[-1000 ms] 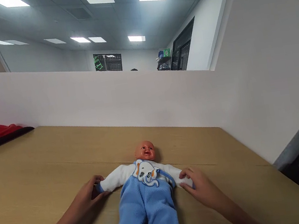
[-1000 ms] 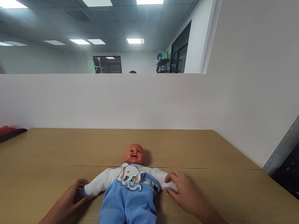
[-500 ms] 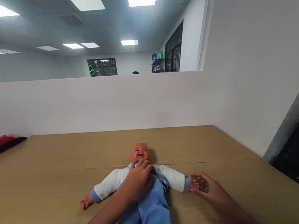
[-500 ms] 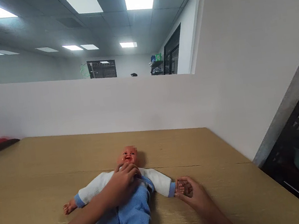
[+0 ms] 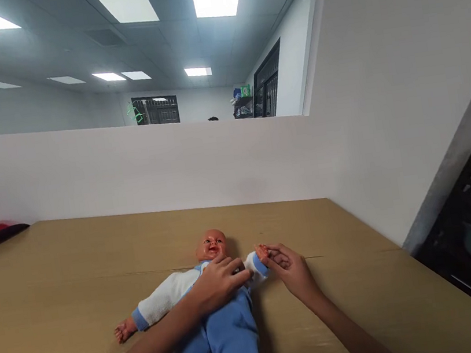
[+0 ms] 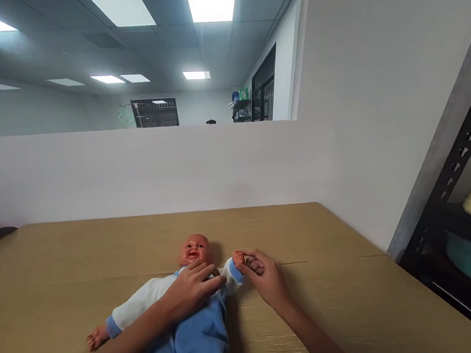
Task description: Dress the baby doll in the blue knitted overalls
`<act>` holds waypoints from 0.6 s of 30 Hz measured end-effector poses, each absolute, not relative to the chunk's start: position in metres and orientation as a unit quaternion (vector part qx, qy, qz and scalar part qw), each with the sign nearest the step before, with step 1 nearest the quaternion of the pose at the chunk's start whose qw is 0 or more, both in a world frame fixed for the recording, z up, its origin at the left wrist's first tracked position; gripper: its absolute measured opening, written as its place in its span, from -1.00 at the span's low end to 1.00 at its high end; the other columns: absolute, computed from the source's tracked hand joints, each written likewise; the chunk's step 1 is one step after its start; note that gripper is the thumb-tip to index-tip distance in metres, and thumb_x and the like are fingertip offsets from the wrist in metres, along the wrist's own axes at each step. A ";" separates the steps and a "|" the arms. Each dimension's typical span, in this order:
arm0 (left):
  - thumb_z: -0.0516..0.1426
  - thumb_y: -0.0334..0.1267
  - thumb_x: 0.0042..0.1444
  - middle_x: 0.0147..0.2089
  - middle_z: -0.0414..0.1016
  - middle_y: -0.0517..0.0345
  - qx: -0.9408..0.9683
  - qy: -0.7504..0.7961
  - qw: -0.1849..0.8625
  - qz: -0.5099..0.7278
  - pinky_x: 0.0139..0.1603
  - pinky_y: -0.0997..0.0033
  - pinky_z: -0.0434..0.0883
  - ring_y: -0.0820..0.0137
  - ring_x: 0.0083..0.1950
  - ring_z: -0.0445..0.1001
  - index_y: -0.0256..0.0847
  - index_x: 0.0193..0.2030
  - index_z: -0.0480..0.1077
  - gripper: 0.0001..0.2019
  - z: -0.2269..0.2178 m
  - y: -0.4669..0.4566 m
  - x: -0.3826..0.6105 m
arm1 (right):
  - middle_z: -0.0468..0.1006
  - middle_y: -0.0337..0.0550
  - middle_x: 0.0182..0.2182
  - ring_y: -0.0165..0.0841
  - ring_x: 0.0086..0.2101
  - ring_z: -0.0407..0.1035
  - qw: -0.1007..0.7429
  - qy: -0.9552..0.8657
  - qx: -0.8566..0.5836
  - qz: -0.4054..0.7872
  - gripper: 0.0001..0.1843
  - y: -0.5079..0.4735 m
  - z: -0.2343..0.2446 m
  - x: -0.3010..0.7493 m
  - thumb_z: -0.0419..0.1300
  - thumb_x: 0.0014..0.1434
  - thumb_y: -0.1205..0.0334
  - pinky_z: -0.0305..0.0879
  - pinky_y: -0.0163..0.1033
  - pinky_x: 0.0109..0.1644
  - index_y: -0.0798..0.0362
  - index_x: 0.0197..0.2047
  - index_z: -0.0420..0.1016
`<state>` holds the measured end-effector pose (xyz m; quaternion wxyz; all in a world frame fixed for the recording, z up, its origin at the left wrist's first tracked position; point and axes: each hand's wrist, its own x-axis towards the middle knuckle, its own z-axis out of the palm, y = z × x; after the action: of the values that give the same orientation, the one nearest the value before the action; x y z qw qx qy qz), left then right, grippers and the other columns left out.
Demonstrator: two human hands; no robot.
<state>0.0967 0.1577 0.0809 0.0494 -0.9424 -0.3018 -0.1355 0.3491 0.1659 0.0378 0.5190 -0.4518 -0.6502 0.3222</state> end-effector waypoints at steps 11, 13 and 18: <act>0.17 -0.47 0.12 -0.09 0.69 0.14 -0.885 -0.429 -0.099 -0.154 -0.17 0.27 0.42 0.19 -0.09 0.64 -0.11 -0.10 0.52 -0.74 0.109 0.164 0.124 | 0.47 0.00 0.19 -0.08 0.25 0.34 0.449 -0.729 -0.386 0.343 -0.76 0.106 0.017 0.298 0.24 0.31 0.11 0.28 0.02 0.41 -0.09 -0.02 0.67; 0.22 -0.43 0.15 -0.08 0.70 0.14 -0.879 -0.441 -0.129 -0.125 -0.19 0.30 0.43 0.21 -0.08 0.65 -0.13 -0.11 0.53 -0.81 0.110 0.175 0.129 | 0.46 0.02 0.20 -0.03 0.23 0.37 0.538 -0.611 -0.408 0.414 -0.65 0.107 0.000 0.291 0.35 0.24 -0.11 0.31 0.03 0.41 -0.08 -0.04 0.70; 0.36 -0.27 0.24 -0.11 0.67 0.08 -0.861 -0.472 -0.185 -0.038 -0.04 0.18 0.55 0.23 -0.12 0.63 -0.24 -0.05 0.55 -0.81 0.104 0.192 0.130 | 0.68 0.01 -0.13 -0.06 -0.07 0.57 0.618 -0.384 -0.432 0.533 -0.43 0.120 -0.035 0.290 0.51 -0.03 -0.33 0.51 0.01 0.16 0.00 -0.22 0.69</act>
<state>0.1296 0.1920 0.1043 -0.1852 -0.8609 -0.4723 -0.0384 0.2899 0.1196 -0.0349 0.6178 -0.4324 -0.3836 0.5331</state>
